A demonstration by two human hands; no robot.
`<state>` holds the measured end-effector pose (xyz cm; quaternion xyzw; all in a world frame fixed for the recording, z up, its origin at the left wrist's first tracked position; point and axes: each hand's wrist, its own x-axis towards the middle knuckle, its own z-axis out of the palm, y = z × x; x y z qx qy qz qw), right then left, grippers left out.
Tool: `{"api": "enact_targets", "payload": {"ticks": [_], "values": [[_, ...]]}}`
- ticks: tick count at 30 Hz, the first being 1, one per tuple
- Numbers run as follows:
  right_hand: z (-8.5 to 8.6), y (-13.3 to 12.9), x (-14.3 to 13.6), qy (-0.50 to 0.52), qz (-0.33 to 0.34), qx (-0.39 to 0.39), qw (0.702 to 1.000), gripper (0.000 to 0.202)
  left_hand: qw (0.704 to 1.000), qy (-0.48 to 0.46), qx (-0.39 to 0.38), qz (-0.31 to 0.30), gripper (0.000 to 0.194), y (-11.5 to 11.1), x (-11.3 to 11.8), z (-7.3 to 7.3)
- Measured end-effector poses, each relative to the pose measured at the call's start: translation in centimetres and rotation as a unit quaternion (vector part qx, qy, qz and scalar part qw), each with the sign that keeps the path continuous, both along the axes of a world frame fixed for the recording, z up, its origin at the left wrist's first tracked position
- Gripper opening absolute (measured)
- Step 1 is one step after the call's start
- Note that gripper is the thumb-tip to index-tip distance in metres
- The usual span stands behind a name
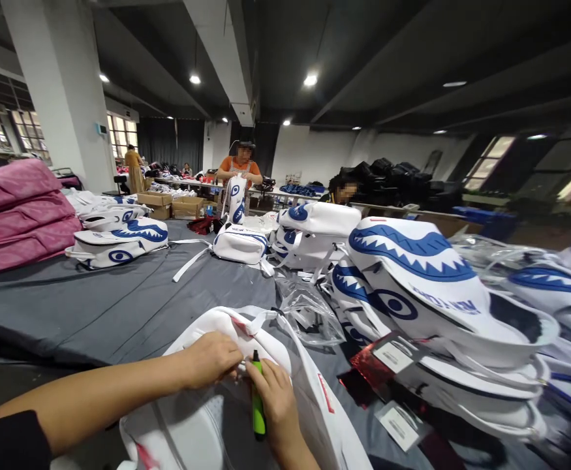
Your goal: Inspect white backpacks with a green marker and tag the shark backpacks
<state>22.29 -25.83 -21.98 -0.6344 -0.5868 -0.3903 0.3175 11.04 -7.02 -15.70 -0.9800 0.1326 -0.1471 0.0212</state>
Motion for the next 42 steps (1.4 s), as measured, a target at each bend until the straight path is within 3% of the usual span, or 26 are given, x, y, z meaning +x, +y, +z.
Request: {"api": "enact_targets", "payload": {"ticks": [3, 5, 7, 9, 13, 16, 21, 25, 30, 34, 38, 40, 42], "values": [[0.4, 1.4, 0.1, 0.019, 0.023, 0.011, 1.0, 0.03, 0.993, -0.094, -0.07, -0.02, 0.018, 1.1, -0.6, 1.4], [0.1, 1.8, 0.4, 0.038, 0.03, 0.012, 0.999, 0.026, 0.986, -0.11, -0.116, 0.043, 0.039, 1.7, 0.0, 2.7], [-0.3, 2.0, 0.6, 0.069, 0.041, -0.007, 0.997, 0.025, 0.986, -0.034, -0.132, 0.098, 0.064, 2.2, 1.5, 3.7], [-0.8, 2.1, 0.4, 0.118, 0.059, -0.028, 0.991, 0.027, 0.985, 0.061, -0.119, 0.106, 0.078, 2.6, 3.9, 4.2], [-1.6, 2.1, -0.6, 0.227, 0.09, -0.051, 0.968, 0.036, 0.976, 0.159, -0.08, 0.122, 0.087, 3.9, 9.2, 2.6], [-1.8, 2.1, -1.0, 0.258, 0.098, -0.083, 0.958, 0.039, 0.972, 0.189, -0.074, 0.116, 0.089, 4.7, 11.2, 0.9], [-1.9, 2.1, -0.5, 0.261, 0.085, -0.087, 0.958, 0.04, 0.984, 0.14, -0.066, 0.084, 0.108, 4.2, 9.3, 0.5], [-2.4, 2.2, -0.5, 0.237, 0.074, -0.077, 0.966, 0.037, 0.996, 0.076, 0.032, 0.036, 0.129, 2.7, 7.7, 0.5], [-3.2, 2.4, -1.2, 0.174, 0.051, -0.042, 0.982, 0.031, 0.985, 0.11, 0.106, 0.081, 0.137, 1.9, 8.7, -1.0], [-3.1, 2.4, -1.2, 0.155, 0.053, -0.053, 0.985, 0.031, 0.986, 0.101, 0.092, 0.096, 0.136, 1.8, 9.4, -1.8], [-2.0, 2.0, 0.3, 0.175, 0.075, -0.077, 0.979, 0.033, 0.989, 0.076, 0.085, 0.092, 0.124, 1.6, 8.9, -1.9], [-1.1, 1.9, 1.7, 0.187, 0.032, -0.055, 0.98, 0.036, 0.99, 0.072, 0.081, 0.092, 0.118, 1.5, 8.6, -1.9], [0.0, 2.2, 3.2, 0.203, -0.058, -0.069, 0.975, 0.039, 0.99, 0.072, 0.077, 0.095, 0.114, 1.5, 8.5, -1.8]]}}
